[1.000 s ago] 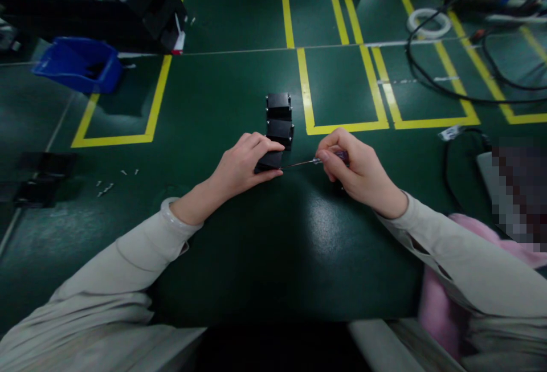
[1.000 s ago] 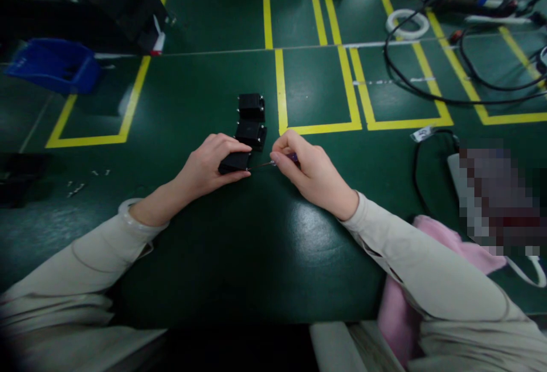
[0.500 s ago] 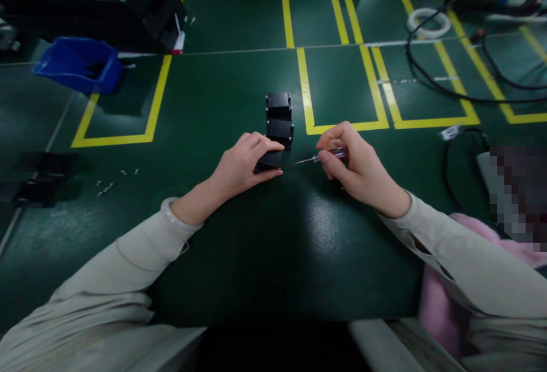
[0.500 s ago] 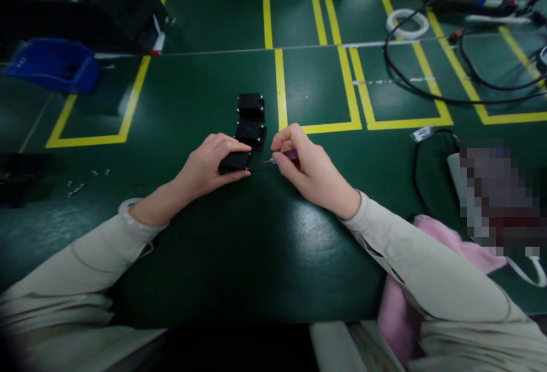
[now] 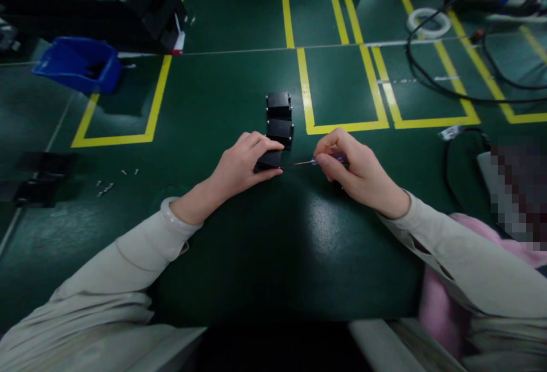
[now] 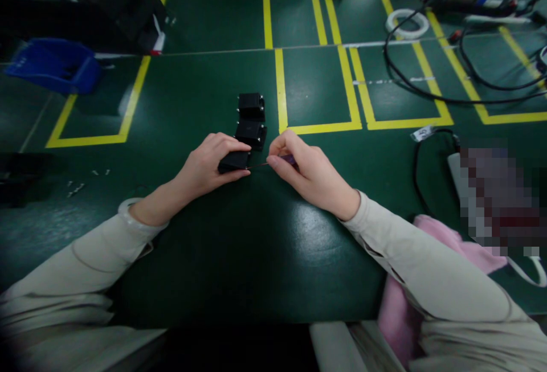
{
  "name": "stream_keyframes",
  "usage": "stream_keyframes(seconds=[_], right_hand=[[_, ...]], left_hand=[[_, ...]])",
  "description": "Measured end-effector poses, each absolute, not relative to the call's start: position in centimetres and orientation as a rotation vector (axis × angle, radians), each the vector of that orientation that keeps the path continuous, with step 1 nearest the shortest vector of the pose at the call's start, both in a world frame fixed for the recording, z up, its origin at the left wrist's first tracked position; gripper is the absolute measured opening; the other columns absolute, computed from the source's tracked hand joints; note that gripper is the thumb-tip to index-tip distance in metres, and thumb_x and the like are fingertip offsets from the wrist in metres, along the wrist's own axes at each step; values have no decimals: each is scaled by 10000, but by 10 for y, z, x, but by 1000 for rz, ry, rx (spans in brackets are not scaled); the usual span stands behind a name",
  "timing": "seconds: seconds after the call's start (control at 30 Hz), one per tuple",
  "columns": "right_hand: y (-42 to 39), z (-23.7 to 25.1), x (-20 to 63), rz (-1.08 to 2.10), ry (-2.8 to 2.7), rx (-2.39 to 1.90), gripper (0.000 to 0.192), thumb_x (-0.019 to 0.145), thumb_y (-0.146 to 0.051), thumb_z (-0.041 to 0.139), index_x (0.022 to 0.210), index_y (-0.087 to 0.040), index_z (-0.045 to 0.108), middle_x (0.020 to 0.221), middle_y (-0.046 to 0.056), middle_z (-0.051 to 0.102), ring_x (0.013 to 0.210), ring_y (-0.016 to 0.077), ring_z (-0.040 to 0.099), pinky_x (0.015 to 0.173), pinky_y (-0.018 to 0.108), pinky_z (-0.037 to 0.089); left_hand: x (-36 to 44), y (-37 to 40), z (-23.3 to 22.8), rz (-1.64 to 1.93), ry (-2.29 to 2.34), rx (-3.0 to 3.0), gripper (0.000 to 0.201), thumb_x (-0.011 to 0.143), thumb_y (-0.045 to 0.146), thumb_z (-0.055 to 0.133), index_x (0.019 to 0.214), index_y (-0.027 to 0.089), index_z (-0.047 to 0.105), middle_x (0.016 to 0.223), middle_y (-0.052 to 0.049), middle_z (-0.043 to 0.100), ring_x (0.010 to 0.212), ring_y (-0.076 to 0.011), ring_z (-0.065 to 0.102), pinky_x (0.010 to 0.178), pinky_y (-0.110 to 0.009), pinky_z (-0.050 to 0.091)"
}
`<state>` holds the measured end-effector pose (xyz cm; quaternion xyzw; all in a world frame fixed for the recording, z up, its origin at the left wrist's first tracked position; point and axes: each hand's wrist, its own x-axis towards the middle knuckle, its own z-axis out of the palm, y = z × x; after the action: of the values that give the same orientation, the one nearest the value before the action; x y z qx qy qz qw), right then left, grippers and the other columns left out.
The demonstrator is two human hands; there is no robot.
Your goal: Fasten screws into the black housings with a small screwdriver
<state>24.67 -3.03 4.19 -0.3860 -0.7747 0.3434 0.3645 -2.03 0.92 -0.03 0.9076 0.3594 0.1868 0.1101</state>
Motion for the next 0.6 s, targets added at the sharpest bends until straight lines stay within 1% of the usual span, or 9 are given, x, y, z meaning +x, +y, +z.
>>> stream_keyframes(seconds=[0.1, 0.2, 0.3, 0.4, 0.5, 0.6], right_hand=[[-31, 41, 246, 885, -1984, -1013, 116, 1012, -258, 522, 923, -187, 503, 714, -40, 559, 619, 70, 541, 580, 225, 373], [-31, 39, 247, 884, -1950, -1019, 56, 994, -210, 530, 960, -189, 491, 807, -15, 588, 678, 80, 567, 610, 231, 395], [-30, 37, 247, 860, -1934, -1024, 66, 963, -172, 555, 971, -191, 493, 869, 1, 594, 713, 89, 578, 633, 239, 414], [-30, 35, 246, 846, -1920, -1039, 77, 959, -187, 573, 924, -193, 504, 809, -15, 579, 669, 83, 560, 609, 235, 403], [-30, 35, 245, 866, -1901, -1055, 134, 990, -269, 566, 896, -196, 505, 703, -40, 546, 615, 79, 529, 576, 231, 372], [-29, 35, 245, 886, -1910, -1038, 162, 1008, -307, 542, 895, -199, 501, 680, -44, 531, 610, 81, 516, 576, 236, 363]], left_hand=[[-21, 10, -1, 542, 1057, 2659, 436, 937, 455, 658, 1290, 219, 560, 1179, -88, 641, 1098, -273, 579, 901, -407, 499], [-21, 10, -1, 532, 1058, 2653, 440, 939, 464, 652, 1295, 221, 560, 1185, -91, 641, 1104, -277, 575, 910, -412, 496], [-21, 10, -1, 521, 1064, 2652, 438, 940, 457, 649, 1299, 223, 557, 1192, -92, 639, 1110, -279, 572, 907, -413, 498], [-21, 10, -1, 519, 1064, 2656, 438, 940, 451, 651, 1301, 224, 553, 1197, -91, 637, 1112, -278, 572, 900, -414, 503], [-22, 10, -1, 526, 1059, 2662, 441, 939, 446, 655, 1304, 222, 550, 1197, -91, 636, 1110, -276, 574, 900, -415, 505], [-22, 10, -2, 525, 1059, 2661, 440, 936, 444, 660, 1302, 224, 553, 1194, -89, 638, 1106, -277, 575, 908, -420, 505]])
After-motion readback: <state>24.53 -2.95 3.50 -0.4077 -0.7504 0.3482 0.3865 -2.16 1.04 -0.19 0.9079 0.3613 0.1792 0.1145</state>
